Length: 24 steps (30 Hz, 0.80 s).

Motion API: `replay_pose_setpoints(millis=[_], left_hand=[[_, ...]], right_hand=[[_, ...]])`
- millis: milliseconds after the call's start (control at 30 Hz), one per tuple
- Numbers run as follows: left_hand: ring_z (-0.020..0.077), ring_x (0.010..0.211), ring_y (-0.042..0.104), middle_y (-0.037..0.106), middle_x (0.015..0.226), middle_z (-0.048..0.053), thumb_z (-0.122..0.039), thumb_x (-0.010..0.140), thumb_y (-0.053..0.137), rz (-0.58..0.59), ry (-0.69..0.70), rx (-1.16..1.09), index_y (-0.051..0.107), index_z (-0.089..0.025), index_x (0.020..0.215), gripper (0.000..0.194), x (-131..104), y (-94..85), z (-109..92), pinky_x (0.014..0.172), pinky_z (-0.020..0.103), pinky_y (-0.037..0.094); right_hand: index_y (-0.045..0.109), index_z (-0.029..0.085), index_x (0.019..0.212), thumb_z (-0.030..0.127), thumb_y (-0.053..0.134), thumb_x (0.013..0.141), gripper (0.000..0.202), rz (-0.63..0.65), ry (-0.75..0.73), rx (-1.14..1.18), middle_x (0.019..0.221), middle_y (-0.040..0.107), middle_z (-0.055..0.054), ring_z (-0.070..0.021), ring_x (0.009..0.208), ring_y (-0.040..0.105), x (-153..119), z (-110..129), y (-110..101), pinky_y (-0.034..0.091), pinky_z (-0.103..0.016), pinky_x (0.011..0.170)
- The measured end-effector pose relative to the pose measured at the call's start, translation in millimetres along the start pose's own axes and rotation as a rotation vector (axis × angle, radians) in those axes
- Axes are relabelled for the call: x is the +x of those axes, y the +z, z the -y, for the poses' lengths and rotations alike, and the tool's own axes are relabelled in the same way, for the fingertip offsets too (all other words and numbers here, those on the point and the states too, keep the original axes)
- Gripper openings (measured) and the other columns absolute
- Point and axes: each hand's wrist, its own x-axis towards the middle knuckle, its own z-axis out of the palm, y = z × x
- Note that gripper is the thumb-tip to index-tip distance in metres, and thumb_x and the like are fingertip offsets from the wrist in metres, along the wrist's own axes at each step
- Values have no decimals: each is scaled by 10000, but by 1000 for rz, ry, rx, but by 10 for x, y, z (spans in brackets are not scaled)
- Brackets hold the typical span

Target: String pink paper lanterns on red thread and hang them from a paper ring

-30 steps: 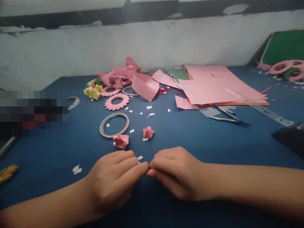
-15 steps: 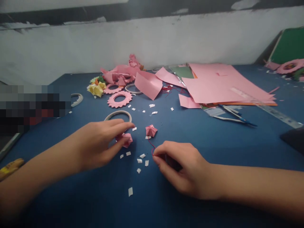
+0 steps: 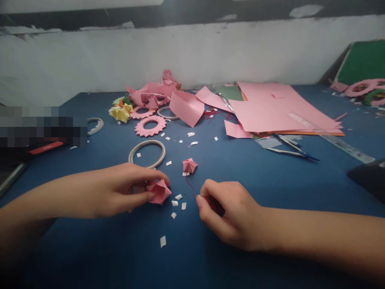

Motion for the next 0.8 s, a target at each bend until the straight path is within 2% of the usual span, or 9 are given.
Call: replay_pose_setpoints(millis=[100, 233, 300, 400, 467, 533, 667, 800], left_hand=[[104, 494, 575, 580, 641, -38, -331, 882, 487, 198, -103, -259, 624, -222, 963, 193, 87, 31, 1, 443, 170, 444], [87, 525, 584, 651, 795, 6, -332, 864, 553, 275, -78, -480, 629, -198, 1002, 207, 213, 69, 66, 512, 187, 493], [88, 538, 598, 659, 787, 20, -290, 873, 551, 294, -30, -563, 634, -175, 1020, 204, 257, 88, 110, 542, 196, 508], [104, 546, 622, 648, 681, 7, -239, 878, 548, 314, 29, -655, 636, -159, 1023, 187, 300, 119, 158, 538, 200, 517], [106, 535, 624, 636, 647, -4, -222, 879, 545, 323, 38, -681, 636, -158, 1024, 183, 317, 136, 172, 522, 198, 514], [94, 517, 612, 626, 656, -11, -205, 875, 545, 322, 23, -678, 640, -159, 1022, 181, 325, 148, 174, 517, 191, 510], [70, 509, 582, 622, 724, -5, -196, 866, 553, 308, 16, -634, 630, -166, 1071, 221, 329, 168, 162, 487, 165, 481], [73, 499, 562, 618, 698, -10, -256, 836, 612, 312, -23, -625, 629, -163, 1073, 255, 337, 187, 158, 469, 165, 471]], right_hand=[[452, 202, 729, 197, 426, 899, 173, -59, 72, 9, 534, 479, 54, -73, 437, 432, 30, -13, -26, 371, -176, 419], [525, 208, 809, 213, 476, 903, 106, -238, 113, -69, 584, 562, 38, -86, 478, 516, 108, 80, -140, 410, -183, 435], [535, 215, 836, 212, 499, 903, 76, -314, 59, -130, 596, 581, 33, -90, 483, 526, 122, 161, -193, 422, -196, 455], [555, 185, 899, 151, 469, 909, 94, -183, -231, -198, 619, 603, 8, -105, 516, 552, 83, 221, -190, 439, -231, 491], [569, 113, 954, 88, 457, 893, 130, -77, -466, -250, 657, 628, -34, -137, 565, 577, 34, 189, -122, 437, -276, 503], [568, 45, 981, 62, 473, 872, 146, -48, -594, -290, 664, 633, -67, -164, 567, 572, -7, 119, -25, 404, -306, 479], [565, 24, 996, 49, 499, 856, 157, 4, -589, -343, 627, 611, -55, -153, 517, 517, -24, 13, 120, 354, -299, 453], [559, 56, 982, 73, 446, 911, 135, -75, -499, -282, 566, 554, -1, -109, 496, 476, 9, 40, 84, 357, -252, 464]])
